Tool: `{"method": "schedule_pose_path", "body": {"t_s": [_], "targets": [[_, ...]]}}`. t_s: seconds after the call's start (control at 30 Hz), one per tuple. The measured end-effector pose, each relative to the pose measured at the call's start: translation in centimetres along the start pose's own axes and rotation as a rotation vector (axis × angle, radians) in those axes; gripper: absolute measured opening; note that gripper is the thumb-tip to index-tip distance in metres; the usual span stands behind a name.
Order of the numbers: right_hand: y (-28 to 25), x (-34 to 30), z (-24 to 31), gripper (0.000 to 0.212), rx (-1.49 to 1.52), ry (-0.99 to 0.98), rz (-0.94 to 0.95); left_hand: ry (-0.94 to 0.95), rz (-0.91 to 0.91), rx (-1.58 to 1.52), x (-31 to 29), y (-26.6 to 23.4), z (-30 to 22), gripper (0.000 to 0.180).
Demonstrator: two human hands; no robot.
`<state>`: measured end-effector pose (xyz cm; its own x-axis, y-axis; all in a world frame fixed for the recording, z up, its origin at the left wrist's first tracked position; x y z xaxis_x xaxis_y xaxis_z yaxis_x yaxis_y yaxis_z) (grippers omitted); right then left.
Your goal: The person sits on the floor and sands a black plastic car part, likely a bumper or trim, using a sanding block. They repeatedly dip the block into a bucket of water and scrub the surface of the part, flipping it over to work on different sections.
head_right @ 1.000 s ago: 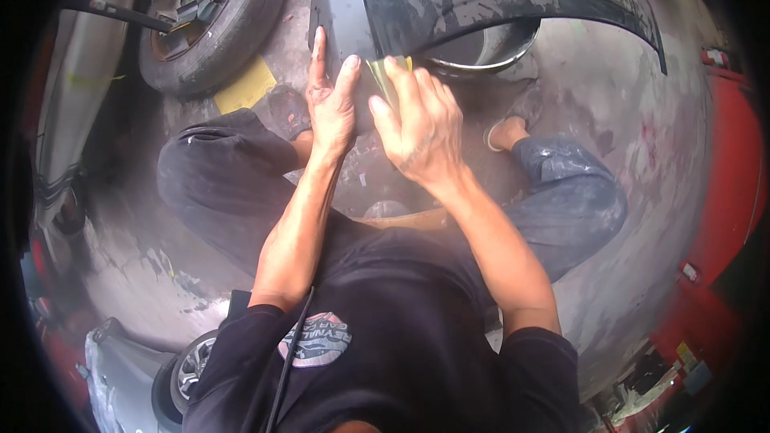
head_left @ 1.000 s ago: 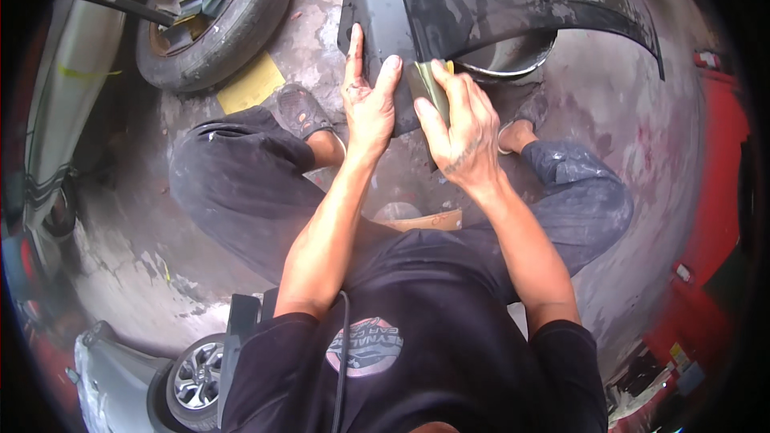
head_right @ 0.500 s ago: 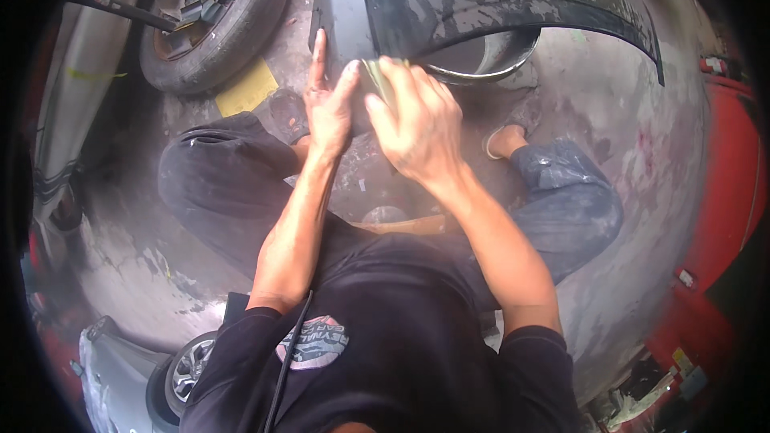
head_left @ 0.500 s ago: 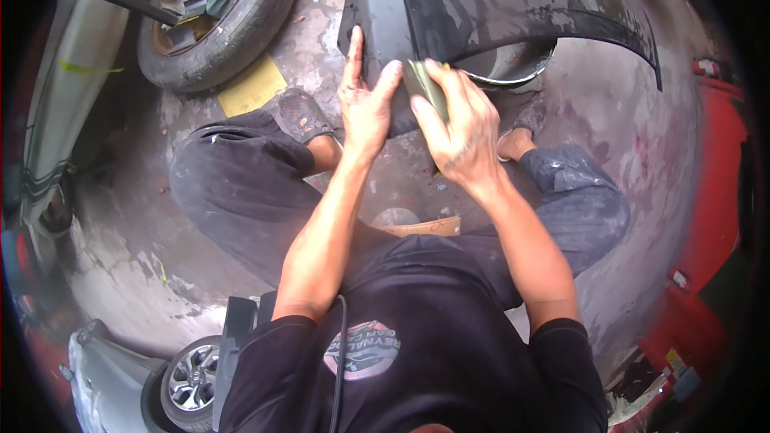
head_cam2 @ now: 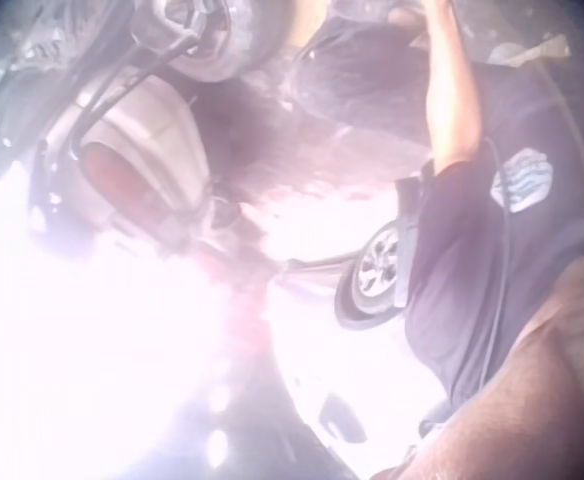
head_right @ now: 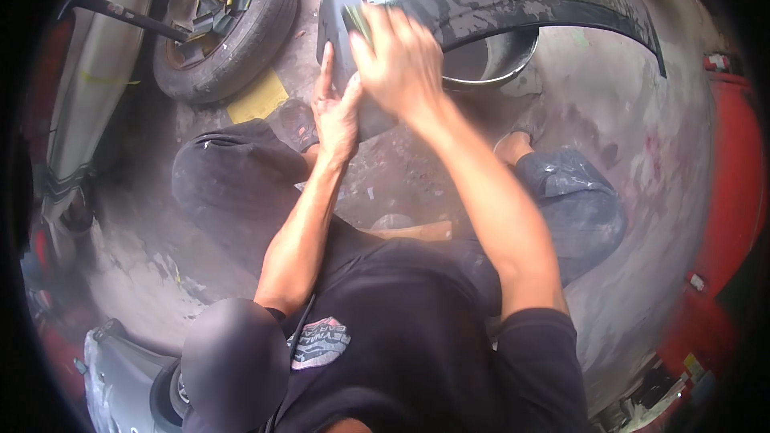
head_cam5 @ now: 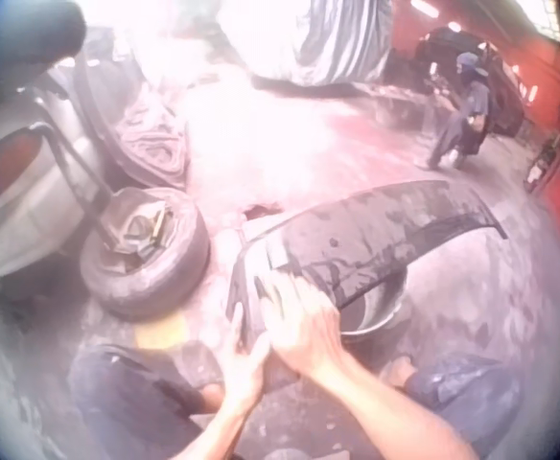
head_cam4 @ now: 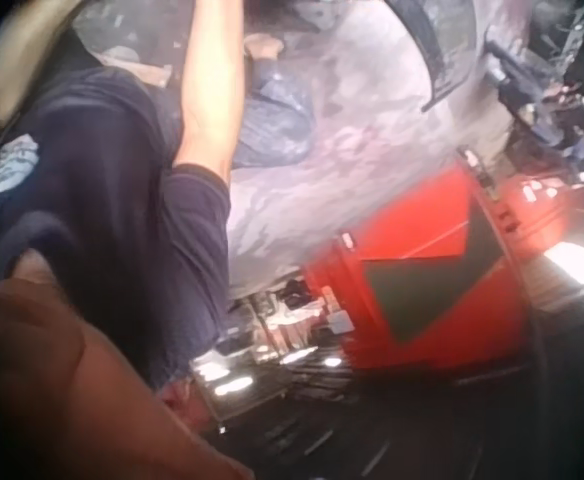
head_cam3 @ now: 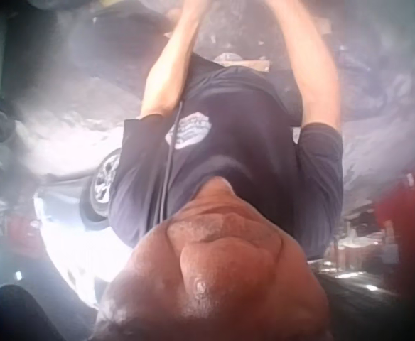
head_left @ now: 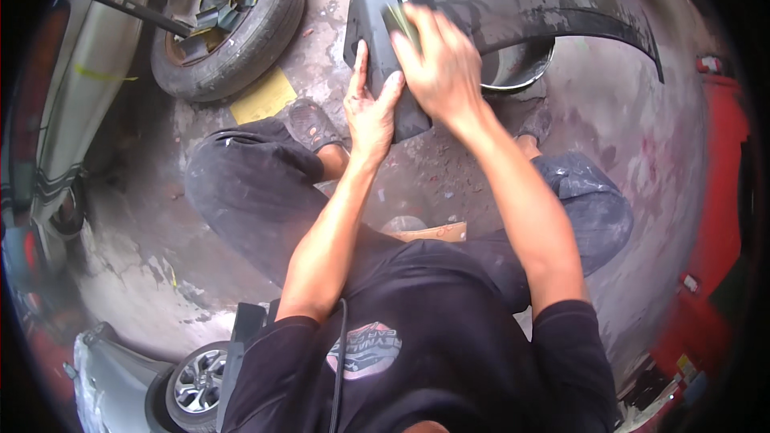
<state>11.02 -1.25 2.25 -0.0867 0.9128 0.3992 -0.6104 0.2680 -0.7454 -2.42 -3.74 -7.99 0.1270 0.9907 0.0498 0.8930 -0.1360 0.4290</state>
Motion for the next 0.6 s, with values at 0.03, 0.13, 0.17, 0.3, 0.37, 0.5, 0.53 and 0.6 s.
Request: {"method": "schedule_pose_path", "body": {"t_s": [0.03, 0.13, 0.17, 0.3, 0.37, 0.5, 0.53, 0.6], "targets": [[0.7, 3.1, -0.7, 0.036, -0.012, 0.007, -0.023, -0.021, -0.004, -0.023, 0.2, 0.1, 0.3, 0.079], [2.1, 7.8, -3.0, 0.036, -0.064, 0.057, 0.029, -0.120, -0.002, -0.133, 0.0, 0.7, 0.9, 0.079], [2.4, 7.2, -2.1, 0.036, -0.066, 0.053, 0.041, -0.103, -0.021, -0.084, -0.4, 0.0, 0.9, 0.079], [-1.0, -2.9, 0.1, 0.044, 0.109, 0.068, 0.068, -0.031, -0.048, -0.027, -0.3, -0.1, 0.7, 0.079], [-1.6, -4.9, 0.7, 0.047, 0.032, 0.003, 0.069, -0.017, -0.020, 0.001, -0.5, -0.1, 1.3, 0.079], [1.1, 4.7, -1.2, 0.036, 0.032, 0.071, 0.034, -0.025, -0.024, 0.054, -0.3, 0.0, -0.2, 0.079], [2.2, 7.8, -2.3, 0.038, 0.017, 0.097, 0.066, -0.027, -0.027, 0.027, 0.3, 0.0, -0.4, 0.079], [3.7, 10.3, -4.6, 0.042, -0.019, 0.105, 0.110, -0.075, -0.028, -0.045, -0.1, 0.4, 0.4, 0.078]]}}
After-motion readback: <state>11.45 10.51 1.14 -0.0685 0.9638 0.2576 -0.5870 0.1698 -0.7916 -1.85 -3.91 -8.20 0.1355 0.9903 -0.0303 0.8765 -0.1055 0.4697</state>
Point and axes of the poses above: each hand's wrist, its own x-axis towards the middle knuckle, its own y-axis out of the palm, z = x × y, the point moved 8 cm from there along x, towards the middle knuckle, and after that the axes turned 10 degrees about z, right-handed, at the moved point
